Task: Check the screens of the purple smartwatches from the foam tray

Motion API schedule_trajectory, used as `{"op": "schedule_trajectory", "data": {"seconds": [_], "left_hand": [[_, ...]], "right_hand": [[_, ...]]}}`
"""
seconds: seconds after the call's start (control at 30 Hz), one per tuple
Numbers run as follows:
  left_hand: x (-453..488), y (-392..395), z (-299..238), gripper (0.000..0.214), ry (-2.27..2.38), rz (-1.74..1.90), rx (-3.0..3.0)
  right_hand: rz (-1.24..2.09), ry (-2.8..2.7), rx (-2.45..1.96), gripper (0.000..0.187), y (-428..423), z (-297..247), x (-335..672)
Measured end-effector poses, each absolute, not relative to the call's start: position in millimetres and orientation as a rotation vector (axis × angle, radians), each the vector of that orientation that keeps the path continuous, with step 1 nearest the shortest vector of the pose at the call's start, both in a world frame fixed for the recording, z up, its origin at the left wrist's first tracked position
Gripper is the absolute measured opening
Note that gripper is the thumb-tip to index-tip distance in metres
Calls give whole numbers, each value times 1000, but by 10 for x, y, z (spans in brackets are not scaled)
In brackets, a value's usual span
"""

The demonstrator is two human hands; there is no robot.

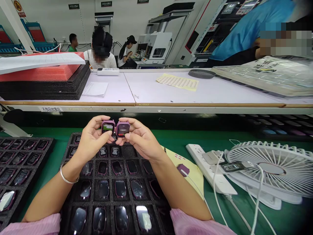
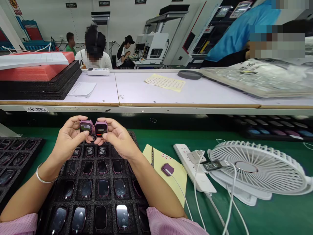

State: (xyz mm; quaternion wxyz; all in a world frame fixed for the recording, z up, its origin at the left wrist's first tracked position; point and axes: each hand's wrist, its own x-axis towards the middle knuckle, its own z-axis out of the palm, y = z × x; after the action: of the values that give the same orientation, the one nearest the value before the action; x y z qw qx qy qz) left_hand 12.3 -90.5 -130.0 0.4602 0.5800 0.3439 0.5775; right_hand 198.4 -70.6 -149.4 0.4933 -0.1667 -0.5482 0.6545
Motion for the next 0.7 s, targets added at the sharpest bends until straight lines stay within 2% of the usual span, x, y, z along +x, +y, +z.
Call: {"op": "schedule_trajectory", "data": {"seconds": [0.2, 0.7], "left_hand": [[121, -914, -1312, 31, 871, 1432, 1434], [96, -906, -1334, 32, 831, 1421, 1439]], "right_hand": [[1586, -1334, -432, 33, -719, -1491, 1965], [1522, -1361, -466, 39, -731, -1499, 1954]]}}
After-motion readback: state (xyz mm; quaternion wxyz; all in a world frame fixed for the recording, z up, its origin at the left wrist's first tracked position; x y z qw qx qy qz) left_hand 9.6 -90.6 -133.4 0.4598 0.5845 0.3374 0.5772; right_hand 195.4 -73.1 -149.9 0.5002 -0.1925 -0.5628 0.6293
